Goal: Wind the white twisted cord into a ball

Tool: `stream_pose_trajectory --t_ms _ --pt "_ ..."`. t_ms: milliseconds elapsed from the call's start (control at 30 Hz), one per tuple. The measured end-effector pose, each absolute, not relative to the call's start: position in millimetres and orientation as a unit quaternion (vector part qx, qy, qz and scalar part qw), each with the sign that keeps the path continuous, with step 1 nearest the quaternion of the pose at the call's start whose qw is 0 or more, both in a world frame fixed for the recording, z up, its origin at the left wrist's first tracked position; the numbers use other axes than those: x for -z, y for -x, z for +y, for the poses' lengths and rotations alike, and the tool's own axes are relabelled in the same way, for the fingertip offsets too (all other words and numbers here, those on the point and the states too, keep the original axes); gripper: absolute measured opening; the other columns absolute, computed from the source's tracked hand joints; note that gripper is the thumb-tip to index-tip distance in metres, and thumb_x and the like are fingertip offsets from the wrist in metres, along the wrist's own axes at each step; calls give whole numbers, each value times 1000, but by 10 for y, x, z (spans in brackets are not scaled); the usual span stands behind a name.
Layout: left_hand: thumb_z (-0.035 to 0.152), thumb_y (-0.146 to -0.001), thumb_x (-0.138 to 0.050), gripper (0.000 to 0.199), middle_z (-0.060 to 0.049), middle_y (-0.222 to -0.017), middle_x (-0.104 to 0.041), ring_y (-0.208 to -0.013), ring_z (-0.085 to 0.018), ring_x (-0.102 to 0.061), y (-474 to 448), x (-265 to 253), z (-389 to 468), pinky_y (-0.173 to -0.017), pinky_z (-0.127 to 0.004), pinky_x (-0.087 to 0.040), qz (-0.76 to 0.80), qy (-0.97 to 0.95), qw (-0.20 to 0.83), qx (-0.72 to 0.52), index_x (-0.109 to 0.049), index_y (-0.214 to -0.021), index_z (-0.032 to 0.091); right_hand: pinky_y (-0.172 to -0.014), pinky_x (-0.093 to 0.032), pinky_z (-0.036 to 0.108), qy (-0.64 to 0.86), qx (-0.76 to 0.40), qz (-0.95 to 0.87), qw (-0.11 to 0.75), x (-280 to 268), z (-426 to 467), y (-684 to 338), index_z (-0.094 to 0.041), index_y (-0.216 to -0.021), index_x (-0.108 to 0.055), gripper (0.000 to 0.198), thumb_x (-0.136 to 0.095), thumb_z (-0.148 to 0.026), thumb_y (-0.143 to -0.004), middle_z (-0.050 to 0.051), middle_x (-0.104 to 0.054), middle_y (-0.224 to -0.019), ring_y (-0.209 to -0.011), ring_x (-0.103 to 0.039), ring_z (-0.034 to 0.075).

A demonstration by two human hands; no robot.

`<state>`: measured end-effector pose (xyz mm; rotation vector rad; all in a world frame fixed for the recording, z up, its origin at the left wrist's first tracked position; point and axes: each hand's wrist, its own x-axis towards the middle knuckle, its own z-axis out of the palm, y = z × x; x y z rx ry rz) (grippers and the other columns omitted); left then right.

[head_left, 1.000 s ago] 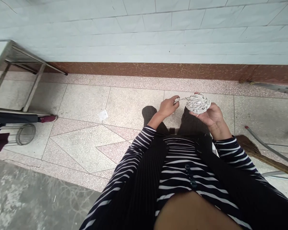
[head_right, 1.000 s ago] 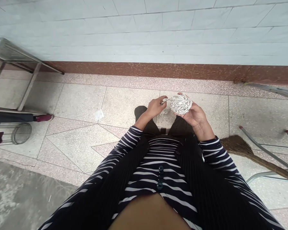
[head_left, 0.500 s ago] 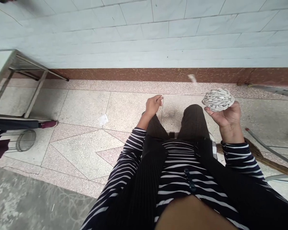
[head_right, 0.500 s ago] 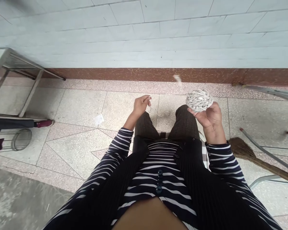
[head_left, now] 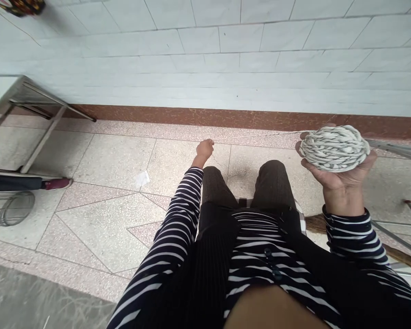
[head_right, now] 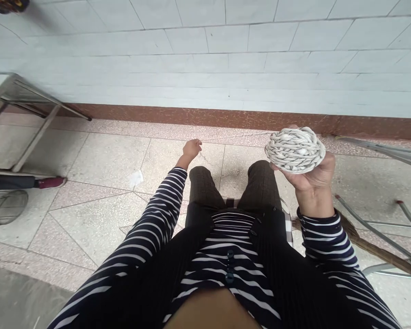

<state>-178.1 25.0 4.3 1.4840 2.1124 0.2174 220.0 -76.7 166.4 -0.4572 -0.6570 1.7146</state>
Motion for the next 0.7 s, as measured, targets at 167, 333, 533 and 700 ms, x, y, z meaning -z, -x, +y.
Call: stream_pose_trajectory --t_ms 167,333,533,700 --pt "16 -106 -51 47 -14 -147 -76 -136 -29 -70 1452 -104 209 -121 -41 -48 721 -604 313 -131 -74 -146 19 -82 -76 55 179 -757 -310 547 -1826 -643 -1919 -41 -115 -77 55 -98 -30 -65 -1 -77 -132 -131 -72 37" --pt "14 -96 -63 57 -14 -152 -73 -139 -26 -68 646 -81 -122 -124 -42 -48 490 -648 493 -312 -68 -153 19 -101 -71 60 243 -776 -327 481 -1807 -503 -1357 -33 -116 -74 56 -92 -22 -65 1 -80 -126 -135 -71 36" --pt "36 -100 -67 28 -10 -116 -84 -116 -25 -76 337 -172 -393 -116 -38 -50 464 -577 551 -385 -78 -85 16 -101 -72 52 273 -756 -343 485 -1761 -392 -1413 -35 -126 -70 63 -87 -30 -66 1 -80 -127 -134 -72 34" --pt "57 -104 -64 43 -10 -92 -83 -104 -24 -77 656 -302 -521 -116 -41 -50 437 -534 581 -431 -75 -93 17 -88 -73 46 354 -682 -336 545 -1646 -298 -1785 -38 -118 -71 57 -87 -32 -63 0 -80 -121 -129 -72 32"
